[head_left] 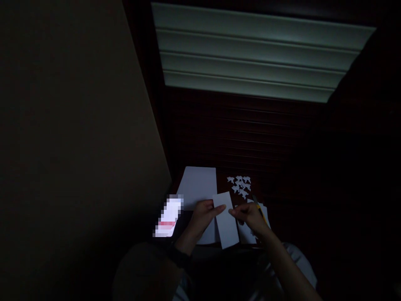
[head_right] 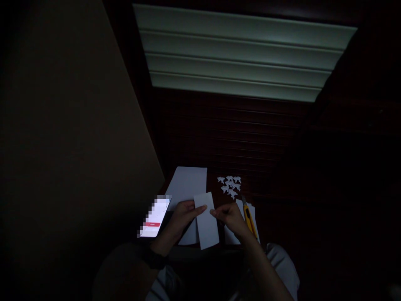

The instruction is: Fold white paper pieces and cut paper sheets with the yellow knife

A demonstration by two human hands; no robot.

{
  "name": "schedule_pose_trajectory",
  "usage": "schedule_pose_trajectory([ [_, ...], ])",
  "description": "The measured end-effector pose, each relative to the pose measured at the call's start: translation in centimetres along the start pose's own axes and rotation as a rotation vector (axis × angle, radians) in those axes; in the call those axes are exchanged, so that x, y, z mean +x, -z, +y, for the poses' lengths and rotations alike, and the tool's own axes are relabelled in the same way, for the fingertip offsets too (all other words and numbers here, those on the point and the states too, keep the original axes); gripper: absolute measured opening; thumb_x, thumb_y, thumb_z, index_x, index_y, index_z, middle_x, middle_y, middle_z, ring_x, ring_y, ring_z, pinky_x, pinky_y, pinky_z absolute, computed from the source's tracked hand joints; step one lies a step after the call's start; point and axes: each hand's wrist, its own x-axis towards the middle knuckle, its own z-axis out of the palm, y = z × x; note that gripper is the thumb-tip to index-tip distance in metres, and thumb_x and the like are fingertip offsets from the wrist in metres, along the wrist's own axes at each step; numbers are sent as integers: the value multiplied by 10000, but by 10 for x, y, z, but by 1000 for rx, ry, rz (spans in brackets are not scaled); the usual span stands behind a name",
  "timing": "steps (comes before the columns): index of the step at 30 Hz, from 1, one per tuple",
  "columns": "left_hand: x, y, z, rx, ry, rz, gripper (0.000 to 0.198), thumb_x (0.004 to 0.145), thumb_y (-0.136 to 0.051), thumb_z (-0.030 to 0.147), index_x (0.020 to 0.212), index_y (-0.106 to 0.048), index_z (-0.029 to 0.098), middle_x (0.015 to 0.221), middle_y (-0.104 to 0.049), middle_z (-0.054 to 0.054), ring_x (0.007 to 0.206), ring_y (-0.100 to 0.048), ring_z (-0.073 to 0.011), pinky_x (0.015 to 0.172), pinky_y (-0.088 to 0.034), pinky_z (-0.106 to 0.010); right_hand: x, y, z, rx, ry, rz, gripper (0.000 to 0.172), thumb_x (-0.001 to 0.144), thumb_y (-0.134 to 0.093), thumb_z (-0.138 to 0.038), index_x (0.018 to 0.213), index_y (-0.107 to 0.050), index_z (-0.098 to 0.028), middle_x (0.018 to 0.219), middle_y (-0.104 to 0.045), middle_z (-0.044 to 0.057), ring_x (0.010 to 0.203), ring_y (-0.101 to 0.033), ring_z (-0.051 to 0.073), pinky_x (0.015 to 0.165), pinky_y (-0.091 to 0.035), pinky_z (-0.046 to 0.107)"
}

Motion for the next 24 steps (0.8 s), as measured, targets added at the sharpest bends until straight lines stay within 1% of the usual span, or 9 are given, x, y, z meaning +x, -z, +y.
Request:
schedule_pose_trajectory([
  [2, 0, -1, 1, 4, -6, 26, 359, 626, -703, 366, 859, -660, 96, 807, -683, -103, 698, -626, -215, 627, -473, -295, 0, 0, 1, -67, 6, -12, 351, 706, -619, -438, 548, -609, -125, 440, -436, -35, 436, -338, 73, 423, -237, 213],
  [4, 1, -4, 0, 26, -30, 90, 375, 603, -721, 355, 865, -657, 94, 812, -683, -102, 684, -624, -205, 603, -469, -278, 0, -1, 0, -128, 25, -25, 341, 701, -624, -434, 562, -624, -122, 453, -429, -36, 444, -325, 71, 423, -231, 211],
  [7, 2, -7, -2, 92, -60, 191, 370, 559, -746, 361, 796, -664, 89, 746, -679, -82, 645, -614, -189, 557, -454, -251, -1, -4, -2, -168, 50, -41, 355, 707, -617, -432, 531, -609, -123, 459, -410, -39, 455, -316, 69, 430, -233, 208],
  [10, 3, -8, -3, 113, -88, 251, 354, 554, -739, 389, 729, -665, 91, 709, -671, -68, 636, -604, -179, 538, -437, -237, -2, -5, -4, -148, 46, -64, 353, 710, -614, -433, 535, -602, -127, 456, -403, -43, 451, -313, 67, 426, -227, 204],
  [16, 3, -8, -1, -3, -83, 250, 381, 562, -735, 391, 792, -667, 94, 775, -677, -93, 684, -614, -193, 565, -445, -249, -7, -5, -5, -77, 4, -158, 380, 734, -592, -435, 506, -566, -132, 433, -427, -44, 424, -321, 62, 422, -221, 205],
  [18, 2, -10, 1, -39, -72, 249, 385, 569, -736, 382, 814, -661, 93, 787, -676, -96, 692, -616, -194, 584, -450, -254, -8, -5, -6, -58, 8, -138, 382, 731, -597, -437, 503, -563, -133, 431, -424, -46, 423, -316, 62, 424, -221, 207],
  [20, 1, -11, 4, -74, -68, 214, 386, 600, -716, 396, 838, -653, 99, 805, -676, -95, 691, -616, -186, 602, -452, -259, -7, -5, -6, -41, 5, -109, 394, 719, -608, -445, 486, -557, -133, 422, -424, -46, 419, -318, 62, 428, -228, 210],
  [22, -2, -11, 7, -103, -53, 162, 411, 646, -664, 451, 865, -644, 104, 819, -675, -98, 689, -618, -183, 607, -453, -264, -6, -2, -6, -5, -14, -88, 398, 706, -619, -456, 480, -562, -132, 418, -444, -41, 417, -336, 66, 434, -245, 212],
  [24, -4, -8, 9, -104, 2, 151, 470, 668, -609, 520, 889, -637, 106, 806, -675, -103, 691, -623, -186, 603, -453, -266, -4, 1, -4, 58, -43, -68, 396, 699, -623, -463, 489, -572, -132, 420, -467, -33, 415, -355, 70, 437, -259, 214],
])
